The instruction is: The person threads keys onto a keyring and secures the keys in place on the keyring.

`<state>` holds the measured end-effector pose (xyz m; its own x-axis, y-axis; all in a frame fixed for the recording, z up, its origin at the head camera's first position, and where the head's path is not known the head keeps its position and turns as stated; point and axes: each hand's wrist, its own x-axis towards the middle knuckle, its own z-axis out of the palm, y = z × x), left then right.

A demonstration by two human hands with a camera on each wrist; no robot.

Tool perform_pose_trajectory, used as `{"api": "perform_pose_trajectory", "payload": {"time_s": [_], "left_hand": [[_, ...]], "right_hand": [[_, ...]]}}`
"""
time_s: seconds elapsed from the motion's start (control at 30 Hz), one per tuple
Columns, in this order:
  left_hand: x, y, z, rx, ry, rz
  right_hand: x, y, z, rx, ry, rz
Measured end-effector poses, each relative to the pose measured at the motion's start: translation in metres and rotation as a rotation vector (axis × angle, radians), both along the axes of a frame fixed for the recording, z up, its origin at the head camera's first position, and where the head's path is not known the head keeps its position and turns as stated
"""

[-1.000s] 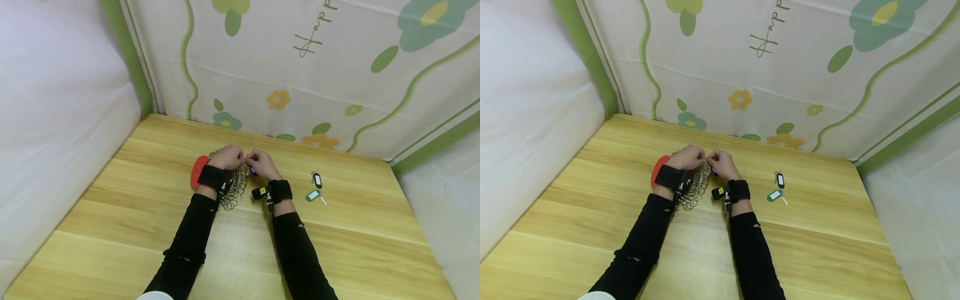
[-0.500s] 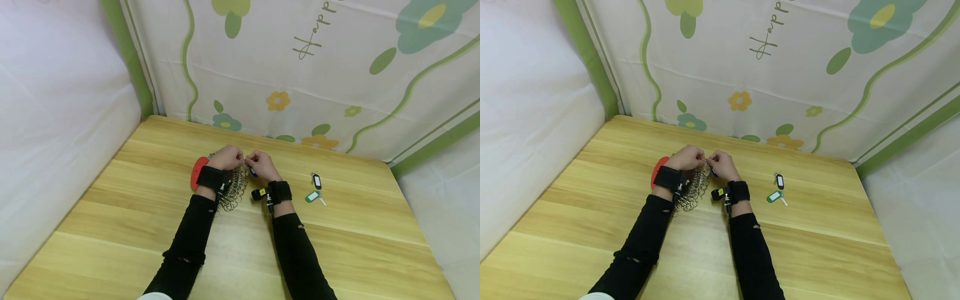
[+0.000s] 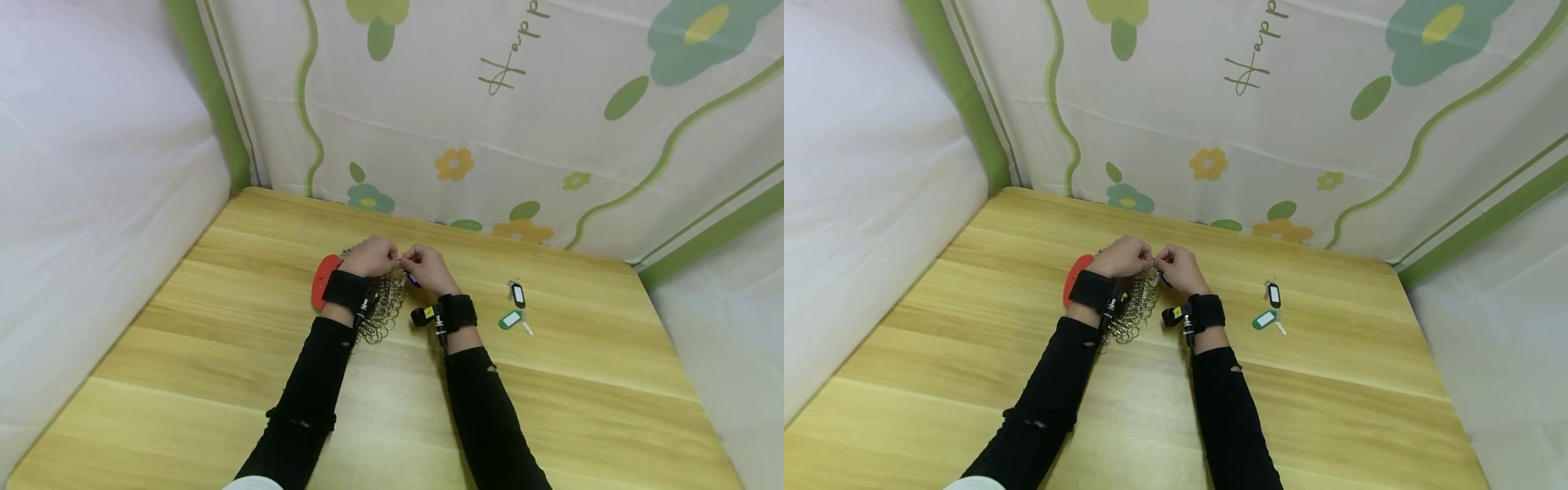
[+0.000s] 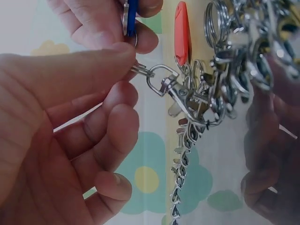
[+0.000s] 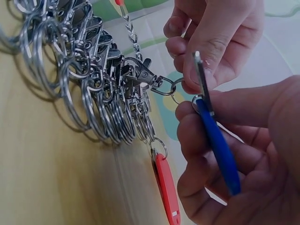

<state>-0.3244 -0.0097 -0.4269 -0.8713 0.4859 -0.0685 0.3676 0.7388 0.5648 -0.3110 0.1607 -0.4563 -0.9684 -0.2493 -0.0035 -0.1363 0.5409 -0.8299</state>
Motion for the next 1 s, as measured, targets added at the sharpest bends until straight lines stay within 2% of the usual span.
{"api": "perform_pose_trajectory", "payload": {"time_s": [0.27, 0.63, 1.0], "left_hand": [[-0.0015, -0.0007, 0.0013, 0.013, -0.014, -0.015], [-0.0007, 0.0001, -0.0019, -0.003, 0.009, -0.017], [-0.0024, -0.0004, -0.0035, 0.033, -0.019, -0.030]], "right_hand": [[-0.0012, 0.0017, 0.0024, 0.021, 0.019, -0.033], [0.0009, 0.0013, 0.0015, -0.007, 0.019, 0.012], [-0.0019, 0.0043, -0.0013, 0.000, 0.001, -0.005]]}}
